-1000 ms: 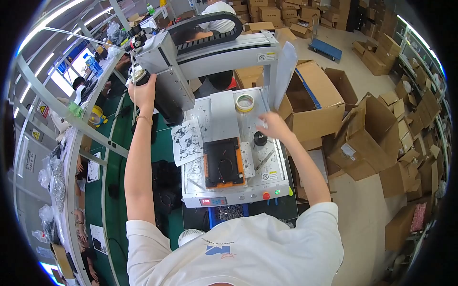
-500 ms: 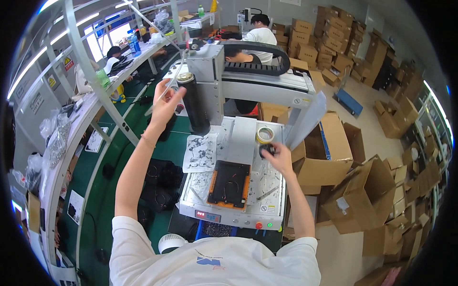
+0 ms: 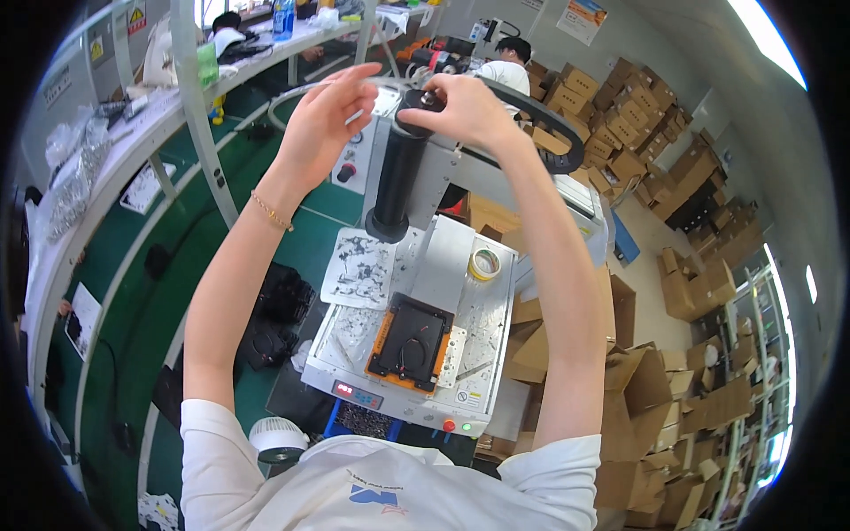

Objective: Replacing a cartridge and adjusting components on an industrial dispensing machine.

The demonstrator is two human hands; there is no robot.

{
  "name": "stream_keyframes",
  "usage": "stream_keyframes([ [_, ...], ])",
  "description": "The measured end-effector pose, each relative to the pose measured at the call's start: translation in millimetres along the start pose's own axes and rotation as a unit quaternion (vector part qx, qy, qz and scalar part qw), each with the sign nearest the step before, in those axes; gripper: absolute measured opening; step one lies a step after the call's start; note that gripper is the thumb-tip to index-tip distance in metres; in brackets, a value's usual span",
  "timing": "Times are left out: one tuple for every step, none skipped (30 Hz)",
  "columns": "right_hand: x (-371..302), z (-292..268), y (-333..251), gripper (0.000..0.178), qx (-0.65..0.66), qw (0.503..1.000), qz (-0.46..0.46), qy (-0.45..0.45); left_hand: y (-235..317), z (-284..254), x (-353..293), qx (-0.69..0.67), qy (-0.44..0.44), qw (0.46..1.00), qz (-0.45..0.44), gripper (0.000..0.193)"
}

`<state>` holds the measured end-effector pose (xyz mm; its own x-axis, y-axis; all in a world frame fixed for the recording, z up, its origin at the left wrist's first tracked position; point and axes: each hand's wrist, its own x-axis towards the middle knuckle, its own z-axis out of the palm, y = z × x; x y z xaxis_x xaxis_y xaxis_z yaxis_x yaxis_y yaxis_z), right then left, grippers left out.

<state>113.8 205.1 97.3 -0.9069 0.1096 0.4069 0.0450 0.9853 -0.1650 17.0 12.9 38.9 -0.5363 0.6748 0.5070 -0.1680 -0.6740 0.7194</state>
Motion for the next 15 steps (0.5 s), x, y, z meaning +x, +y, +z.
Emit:
stream_keyframes([
  [5, 2, -3, 0.066, -0.006, 1.0, 0.01, -0.025, 0, -4, 2, -0.003, -0.004, 1.0, 0.004, 0.034],
  [7, 2, -9, 0.067, -0.014, 0.999, -0.001, -0.029, 0, -5, 2, -0.011, 0.004, 1.0, 0.002, 0.034],
  [8, 1, -13, 0.066, -0.036, 0.998, 0.01, -0.05, 1, -6, 2, -0.007, 0.002, 1.0, 0.012, 0.033],
  [10, 2, -16, 0.064, -0.04, 0.998, 0.014, -0.056, 1, -7, 3, 0.0, 0.0, 1.0, 0.022, 0.033],
  [11, 3, -17, 0.063, -0.044, 0.997, 0.018, -0.063, 0, -8, 4, -0.005, 0.006, 1.0, 0.02, 0.033],
  [12, 2, -18, 0.06, -0.027, 0.997, 0.019, -0.075, 0, -8, 4, 0.007, 0.005, 1.0, 0.024, 0.033],
  [12, 3, -16, 0.06, -0.036, 0.997, 0.013, -0.068, -1, -8, 5, 0.018, 0.002, 0.999, 0.03, 0.033],
  [12, 5, -11, 0.06, -0.035, 0.997, -0.001, -0.062, -3, -9, 7, 0.018, -0.002, 0.999, 0.035, 0.034],
  [13, 7, -8, 0.061, -0.034, 0.998, -0.015, -0.054, -5, -10, 8, 0.014, 0.0, 0.999, 0.034, 0.034],
  [13, 8, -7, 0.061, -0.034, 0.998, -0.014, -0.058, -6, -10, 9, 0.015, -0.012, 0.999, 0.039, 0.034],
  [14, 8, -7, 0.059, -0.042, 0.997, -0.022, -0.057, -8, -10, 10, 0.016, -0.024, 0.999, 0.045, 0.034],
  [15, 8, -6, 0.057, -0.049, 0.997, -0.03, -0.056, -10, -10, 10, 0.014, -0.022, 0.999, 0.044, 0.034],
  [16, 7, -10, 0.057, -0.049, 0.997, -0.03, -0.058, -10, -10, 9, 0.011, -0.019, 0.999, 0.047, 0.034],
  [17, 6, -15, 0.061, -0.083, 0.993, 0.0, -0.081, -11, -10, 9, 0.009, -0.016, 0.999, 0.05, 0.035],
  [18, 5, -19, 0.066, -0.116, 0.987, 0.03, -0.103, -12, -10, 10, 0.009, -0.014, 0.999, 0.049, 0.035],
])
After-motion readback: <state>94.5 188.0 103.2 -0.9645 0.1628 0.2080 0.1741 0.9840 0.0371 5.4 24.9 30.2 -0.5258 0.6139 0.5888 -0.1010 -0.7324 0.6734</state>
